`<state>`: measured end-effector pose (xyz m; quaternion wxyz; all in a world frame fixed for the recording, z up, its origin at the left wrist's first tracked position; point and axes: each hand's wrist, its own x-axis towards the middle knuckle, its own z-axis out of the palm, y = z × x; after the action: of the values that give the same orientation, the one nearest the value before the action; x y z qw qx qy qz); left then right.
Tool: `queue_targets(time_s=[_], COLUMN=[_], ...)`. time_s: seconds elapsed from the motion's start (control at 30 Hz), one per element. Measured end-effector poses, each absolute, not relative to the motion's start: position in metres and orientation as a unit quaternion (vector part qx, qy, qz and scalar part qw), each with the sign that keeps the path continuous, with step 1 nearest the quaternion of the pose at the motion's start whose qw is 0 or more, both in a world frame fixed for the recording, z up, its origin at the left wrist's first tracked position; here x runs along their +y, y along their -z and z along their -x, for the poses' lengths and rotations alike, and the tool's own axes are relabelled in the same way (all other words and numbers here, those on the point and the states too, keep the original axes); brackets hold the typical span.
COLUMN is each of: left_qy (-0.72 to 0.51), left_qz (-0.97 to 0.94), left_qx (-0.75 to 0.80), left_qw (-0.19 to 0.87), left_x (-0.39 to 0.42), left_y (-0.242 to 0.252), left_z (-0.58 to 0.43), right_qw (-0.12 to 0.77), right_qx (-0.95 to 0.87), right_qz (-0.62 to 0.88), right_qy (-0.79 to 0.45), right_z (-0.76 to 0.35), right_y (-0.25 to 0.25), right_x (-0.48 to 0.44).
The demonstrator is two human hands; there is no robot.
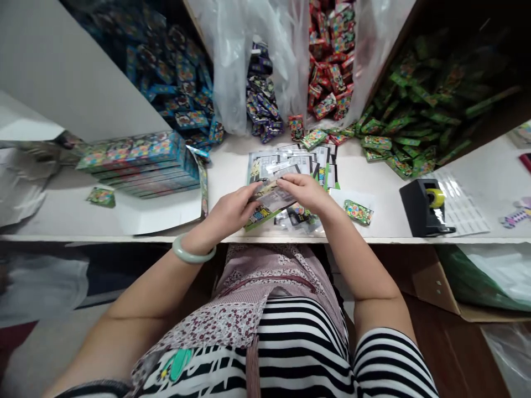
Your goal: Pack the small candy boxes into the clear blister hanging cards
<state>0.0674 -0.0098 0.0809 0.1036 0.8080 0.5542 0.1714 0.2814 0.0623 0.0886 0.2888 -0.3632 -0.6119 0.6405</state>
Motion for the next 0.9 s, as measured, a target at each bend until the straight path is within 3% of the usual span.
queue_targets(time_s=[0.17,0.33,0.5,0.67,0.8,0.9], left_qy=[-0.236,-0.385,-0.501,-0.545,-0.455,-0.414], left_qz=[-0.795,-0.674,-0.542,-0.396,-0.407,-0.377], left_qx=[0.54,0.578,0.528,0.424,0.438,0.433], left_qw=[0.14,0.252,0.422,0.605,0.66,0.707], left_x=[-0.006,-0.004,-0.003,-0.005,-0.026,-0.047], left_y=[-0.079,-0.085,-0.074,-0.057,-0.044,-0.031], left_z=[-0.058,-0.048,-0.062,-0.066,-0.06,-0.063], right_qw=[0.31,0.513,0.389,0.42,0.45,0.404], right_qx=[-0.634,-0.631,-0.596,-0.541,-0.488,-0.494], right_qz=[0.359,0.384,0.318,0.38,0.433,0.441], right_qy=[-0.611,-0.438,-0.626,-0.622,-0.61,-0.631], right_z=[-0.283,-0.277,-0.262,-0.258,-0.265,-0.27], right_y=[-0.092,-0.089,-0.066,-0.058,-0.053,-0.045], right_x=[0.062,0.05,0.029,0.032,0.04,0.036])
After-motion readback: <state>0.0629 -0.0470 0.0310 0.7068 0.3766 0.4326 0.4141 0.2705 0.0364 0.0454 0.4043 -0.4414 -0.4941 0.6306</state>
